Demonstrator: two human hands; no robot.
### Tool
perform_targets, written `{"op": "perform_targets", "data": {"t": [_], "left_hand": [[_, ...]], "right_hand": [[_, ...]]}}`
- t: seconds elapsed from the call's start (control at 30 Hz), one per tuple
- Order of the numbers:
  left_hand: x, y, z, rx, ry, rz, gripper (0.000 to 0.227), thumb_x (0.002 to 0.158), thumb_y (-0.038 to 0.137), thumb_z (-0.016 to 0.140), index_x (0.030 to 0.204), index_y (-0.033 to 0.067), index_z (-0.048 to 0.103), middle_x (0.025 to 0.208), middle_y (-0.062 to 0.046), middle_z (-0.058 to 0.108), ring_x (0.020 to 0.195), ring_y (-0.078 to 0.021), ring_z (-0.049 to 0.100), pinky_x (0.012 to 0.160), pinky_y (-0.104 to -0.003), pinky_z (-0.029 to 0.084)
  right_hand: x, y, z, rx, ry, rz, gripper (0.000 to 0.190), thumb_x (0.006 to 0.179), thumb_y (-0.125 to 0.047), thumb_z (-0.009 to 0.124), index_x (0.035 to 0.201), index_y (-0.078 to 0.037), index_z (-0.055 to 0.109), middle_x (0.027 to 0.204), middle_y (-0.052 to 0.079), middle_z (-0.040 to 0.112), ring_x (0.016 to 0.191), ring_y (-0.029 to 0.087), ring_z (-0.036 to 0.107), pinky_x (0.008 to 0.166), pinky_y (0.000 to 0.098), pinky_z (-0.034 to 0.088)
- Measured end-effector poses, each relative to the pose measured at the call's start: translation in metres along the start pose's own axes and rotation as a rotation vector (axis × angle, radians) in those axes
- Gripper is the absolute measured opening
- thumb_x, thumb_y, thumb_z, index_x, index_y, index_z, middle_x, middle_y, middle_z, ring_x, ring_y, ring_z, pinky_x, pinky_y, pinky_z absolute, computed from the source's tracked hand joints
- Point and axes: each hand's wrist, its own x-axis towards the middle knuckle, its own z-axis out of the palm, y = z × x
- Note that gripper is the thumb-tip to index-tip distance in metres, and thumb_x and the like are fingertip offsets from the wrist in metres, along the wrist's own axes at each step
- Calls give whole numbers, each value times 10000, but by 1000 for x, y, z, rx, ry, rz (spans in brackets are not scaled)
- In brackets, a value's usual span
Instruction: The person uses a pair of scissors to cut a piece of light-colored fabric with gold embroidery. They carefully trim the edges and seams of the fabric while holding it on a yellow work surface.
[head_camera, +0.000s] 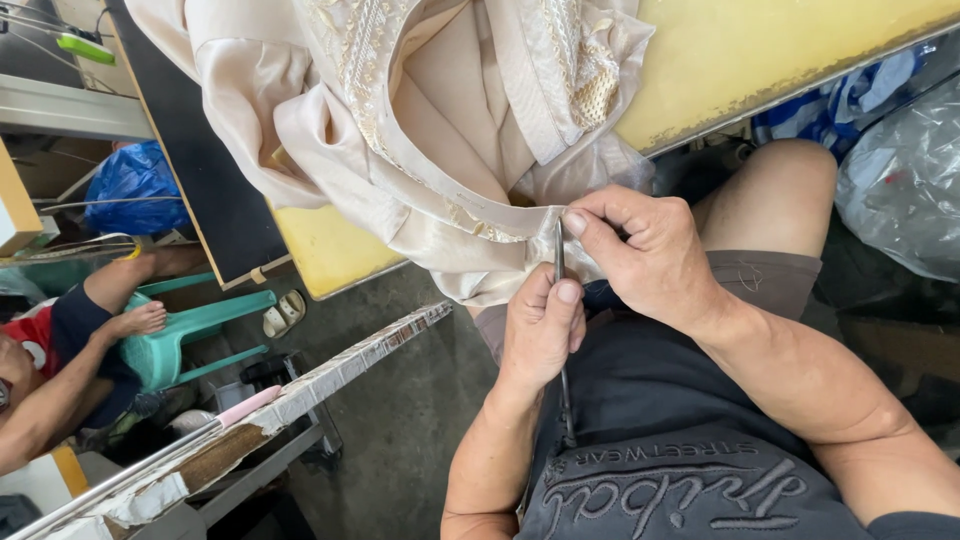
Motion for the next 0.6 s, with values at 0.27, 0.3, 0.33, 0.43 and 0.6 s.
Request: {"op": "perform_targets", "data": {"t": [0.27,0.3,0.33,0.43,0.6], "left_hand": [[-2,5,1,90,17,18,306,1067,220,560,807,61,577,472,-1,453,357,-106,504,362,-208,409],[-2,5,1,90,17,17,306,1067,220,560,807,61,577,472,-1,453,357,-106,504,362,-208,409],[-2,4,0,85,9,21,299,1071,210,546,812,63,578,477,0,451,361,-107,505,366,-211,409],[-1,1,-1,81,-5,22,293,1077,198,530,822,63,581,476,1,448,362,-103,502,367,-209,405],[4,6,-1,89,-13,21,303,1087,206,516,824,70,582,476,11,450,361,-89,490,368,-201,401]], "right_hand": [[1,5,-3,32,-50,-1,136,989,-22,649,941,-58,772,540,-13,478,596,32,421,509,219,420],[0,6,-3,32,-49,0,136,989,-22,649,941,-58,772,540,-13,478,596,32,421,509,219,420],[0,8,-3,35,-53,-2,132,991,-28,651,950,-58,773,556,-12,492,611,31,432,529,218,436],[-2,14,-3,43,-57,-2,126,994,-36,654,962,-57,773,582,-9,516,637,31,451,558,220,456],[-1,22,-3,44,-59,-20,118,992,-30,661,973,-51,776,605,3,543,653,36,481,575,231,476]]}}
